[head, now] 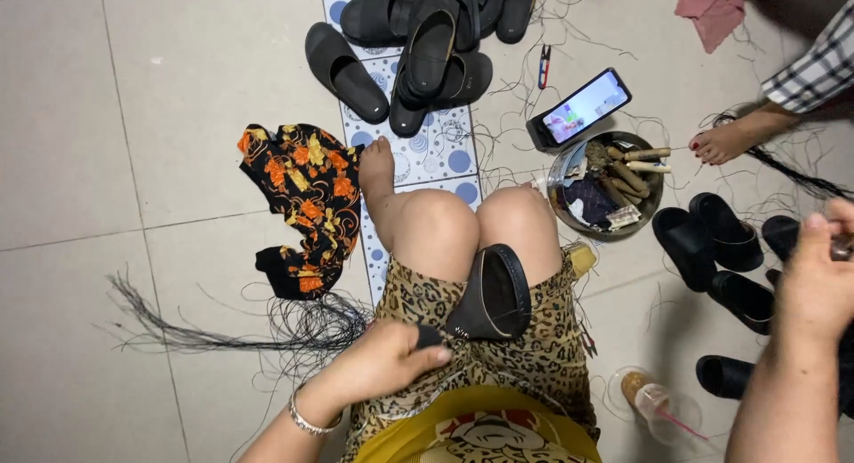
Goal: Hand-sewing the upper components of sandals to the soles using a needle and thread.
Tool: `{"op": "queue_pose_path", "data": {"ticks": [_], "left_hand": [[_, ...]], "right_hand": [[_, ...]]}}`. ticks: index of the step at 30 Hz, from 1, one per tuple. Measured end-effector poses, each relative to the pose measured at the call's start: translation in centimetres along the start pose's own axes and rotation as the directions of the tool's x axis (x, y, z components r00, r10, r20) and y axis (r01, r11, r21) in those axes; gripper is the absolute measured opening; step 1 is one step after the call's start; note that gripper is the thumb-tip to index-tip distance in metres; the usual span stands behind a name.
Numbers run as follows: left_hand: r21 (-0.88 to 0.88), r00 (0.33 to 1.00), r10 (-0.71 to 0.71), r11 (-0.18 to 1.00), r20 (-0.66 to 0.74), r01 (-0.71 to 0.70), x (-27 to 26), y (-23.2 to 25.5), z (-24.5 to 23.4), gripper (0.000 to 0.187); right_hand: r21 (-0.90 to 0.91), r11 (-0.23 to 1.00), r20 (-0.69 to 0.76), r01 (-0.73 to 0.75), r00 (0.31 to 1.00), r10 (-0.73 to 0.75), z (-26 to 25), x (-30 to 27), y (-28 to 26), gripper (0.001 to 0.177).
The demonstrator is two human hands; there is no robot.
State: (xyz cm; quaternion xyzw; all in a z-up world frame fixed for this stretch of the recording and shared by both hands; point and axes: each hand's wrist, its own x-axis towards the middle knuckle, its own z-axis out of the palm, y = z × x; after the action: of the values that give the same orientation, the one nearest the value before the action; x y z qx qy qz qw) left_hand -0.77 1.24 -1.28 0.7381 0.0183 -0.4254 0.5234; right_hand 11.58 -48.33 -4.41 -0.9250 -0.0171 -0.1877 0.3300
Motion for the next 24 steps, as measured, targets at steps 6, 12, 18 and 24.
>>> {"op": "queue_pose_path", "data": {"ticks": [6, 12, 18, 24], "left_hand": [[-0.670, 0.717, 0.635, 0.401, -0.289, -0.625, 2.5, 2.2, 0.2, 0.022], [-0.735, 0.574, 0.492, -0.237, -0.655, -0.636, 2.2, 1.0, -4.8, 0.040], [-0.741, 0.716, 0.208, -0.088, -0.667, -0.665, 6.6, -5.8, -5.7, 0.050], [-0.027, 0.366, 0.512, 0.553, -0.777, -0.833, 5.9, 1.4, 0.1, 0.028]], "right_hand": [[-0.026, 0.995, 0.264, 0.095, 0.961, -0.084, 5.0, -4.0, -13.9, 0.055], [0.213, 0.938, 0.849, -0.273, 0.527, -0.039, 6.3, -5.3, -17.5, 0.015], [0.704, 0.356, 0.682, -0.614, 0.725, -0.097, 10.9, -6.2, -15.2, 0.063], [0.660, 0.282, 0.721, -0.696, 0.693, 0.023, 7.7, -2.5, -17.8, 0.057]]}}
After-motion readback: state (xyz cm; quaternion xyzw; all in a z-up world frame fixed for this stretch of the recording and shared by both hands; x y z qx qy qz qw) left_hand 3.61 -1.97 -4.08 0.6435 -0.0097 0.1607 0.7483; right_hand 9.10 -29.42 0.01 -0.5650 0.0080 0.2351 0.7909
